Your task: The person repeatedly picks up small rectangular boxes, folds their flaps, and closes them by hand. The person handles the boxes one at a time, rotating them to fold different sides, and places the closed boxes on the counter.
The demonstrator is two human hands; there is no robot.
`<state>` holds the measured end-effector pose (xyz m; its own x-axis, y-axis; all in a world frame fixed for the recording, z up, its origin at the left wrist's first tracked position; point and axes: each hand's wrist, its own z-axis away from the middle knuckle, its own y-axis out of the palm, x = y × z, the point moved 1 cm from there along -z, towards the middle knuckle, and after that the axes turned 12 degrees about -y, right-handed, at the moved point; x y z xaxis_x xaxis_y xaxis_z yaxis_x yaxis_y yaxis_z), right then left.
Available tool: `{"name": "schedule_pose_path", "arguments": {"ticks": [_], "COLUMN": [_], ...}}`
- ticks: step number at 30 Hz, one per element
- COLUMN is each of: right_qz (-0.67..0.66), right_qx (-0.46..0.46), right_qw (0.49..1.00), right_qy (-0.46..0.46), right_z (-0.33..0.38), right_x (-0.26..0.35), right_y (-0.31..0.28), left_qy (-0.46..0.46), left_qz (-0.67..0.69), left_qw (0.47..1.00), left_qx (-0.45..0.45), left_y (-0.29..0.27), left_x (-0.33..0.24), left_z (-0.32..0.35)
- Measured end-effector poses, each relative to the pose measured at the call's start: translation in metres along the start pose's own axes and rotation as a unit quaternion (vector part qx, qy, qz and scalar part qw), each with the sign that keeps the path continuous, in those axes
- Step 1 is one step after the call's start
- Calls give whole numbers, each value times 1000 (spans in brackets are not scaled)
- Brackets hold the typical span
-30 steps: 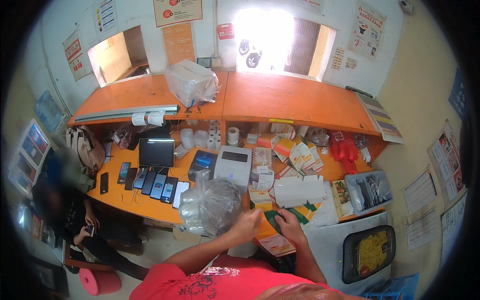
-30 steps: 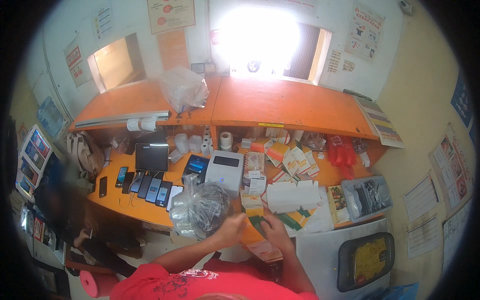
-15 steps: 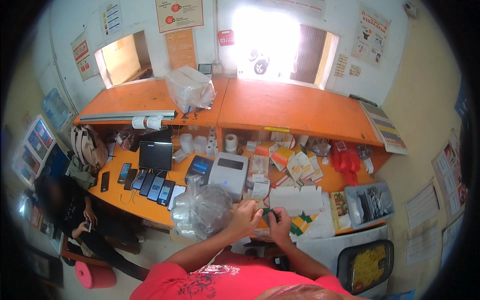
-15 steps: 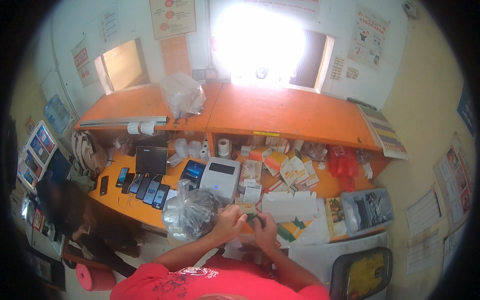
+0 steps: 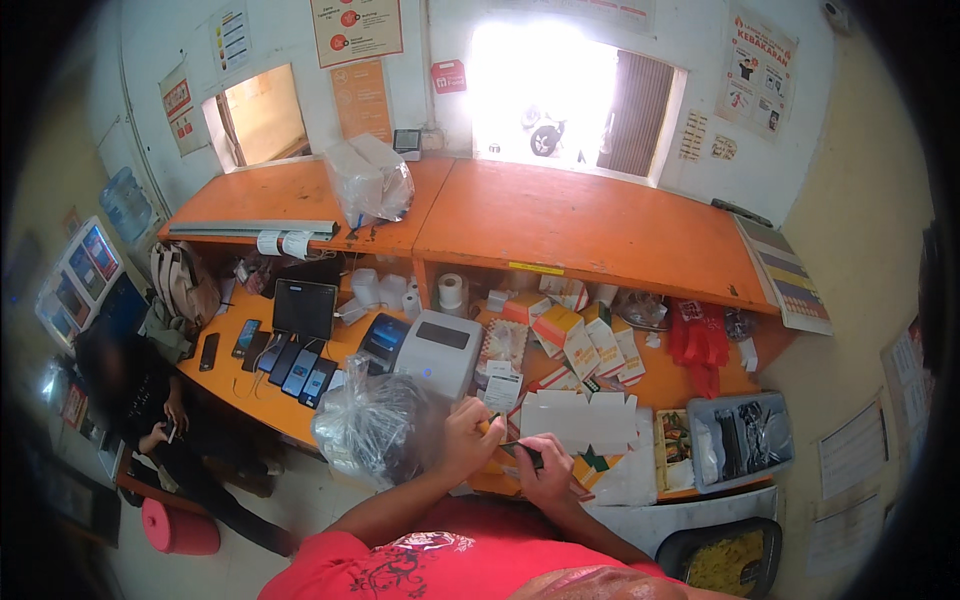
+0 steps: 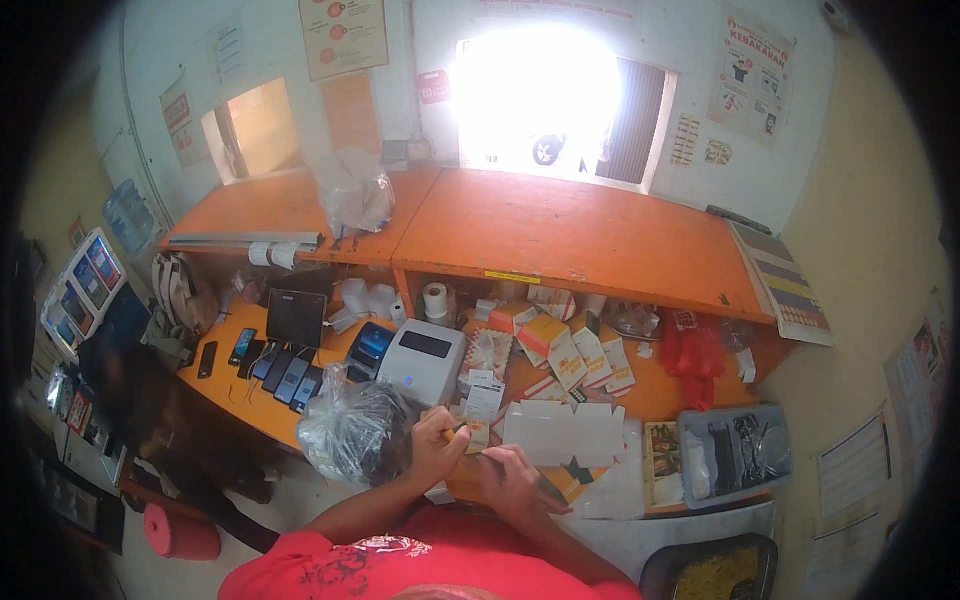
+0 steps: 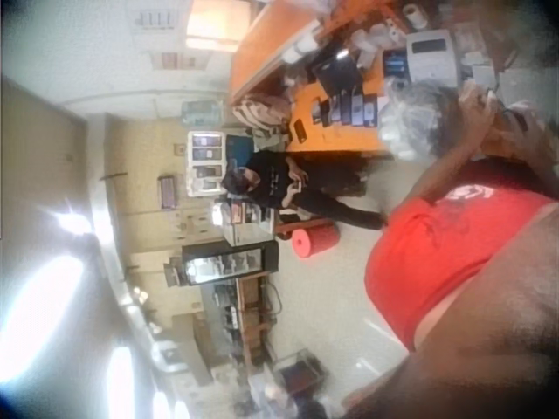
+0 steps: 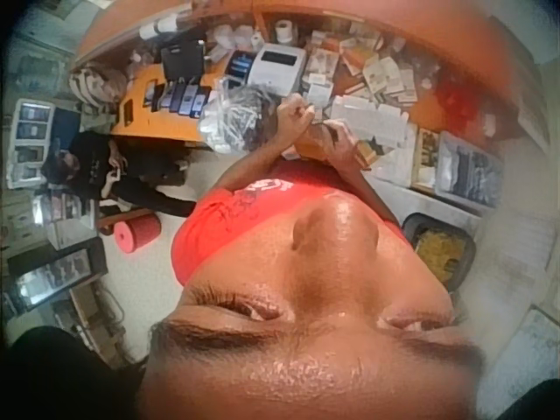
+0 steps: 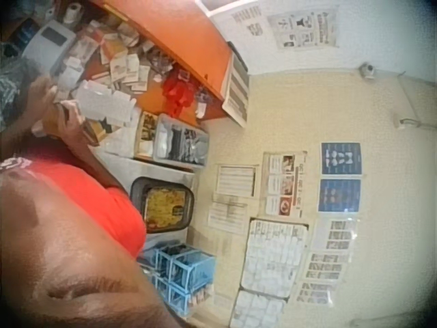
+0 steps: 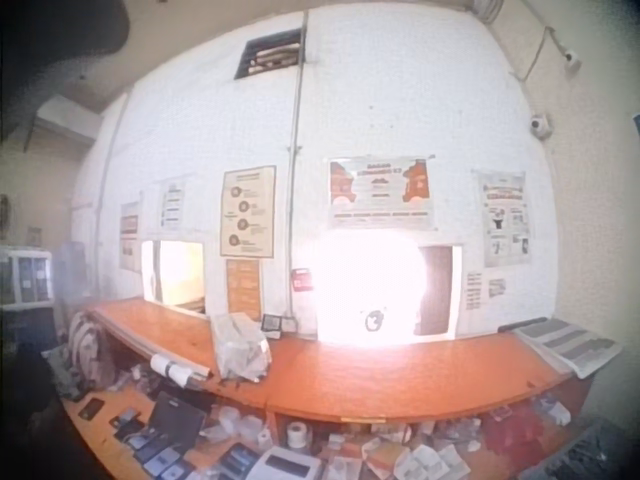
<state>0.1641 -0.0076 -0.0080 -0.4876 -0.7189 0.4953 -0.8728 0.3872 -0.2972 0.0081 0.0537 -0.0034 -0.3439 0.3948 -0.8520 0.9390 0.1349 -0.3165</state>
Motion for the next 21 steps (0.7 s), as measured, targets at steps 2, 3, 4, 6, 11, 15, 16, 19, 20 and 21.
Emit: {"name": "schedule_pose_path", "arguments": {"ticks": [2, 3, 4, 6, 11, 15, 16, 19, 20, 21], "right_qz": [-6, -11, -16, -15, -33, -32, -40, -46, -54, -61], "right_qx": [11, 17, 23, 25, 33, 67, 72, 83, 90, 97], "right_qw": [1000, 1000, 1000, 999, 992, 993, 994, 995, 994, 993], "right_qy": [-9, -9, -9, -36, -116, -95, -68, -20, -22, -25], "right_z": [-6, -11, -14, -16, -22, -30, -29, -30, -31, -32], "right_x": [-9, -14, -19, -26, -44, -48, -49, -54, -54, -53], "right_y": [0, -1, -1, -5, -10, -13, -14, -13, -13, -14], "left_qy": [18, 28, 38, 62, 61, 24, 12, 16, 17, 19], "left_qz": [-11, -15, -19, -5, 9, 12, 18, -8, -6, -3], "left_qw": [999, 995, 990, 984, 979, 980, 980, 985, 984, 983], "left_qx": [50, 91, 132, 166, 196, 197, 196, 170, 177, 185], "left_y": [-1, -5, -7, -7, 3, 7, 8, 11, 11, 11], "left_x": [-8, -10, -10, -5, 3, 6, 5, 5, 6, 6], "left_z": [-7, -9, -10, -13, -10, -8, -8, -12, -13, -13]}}
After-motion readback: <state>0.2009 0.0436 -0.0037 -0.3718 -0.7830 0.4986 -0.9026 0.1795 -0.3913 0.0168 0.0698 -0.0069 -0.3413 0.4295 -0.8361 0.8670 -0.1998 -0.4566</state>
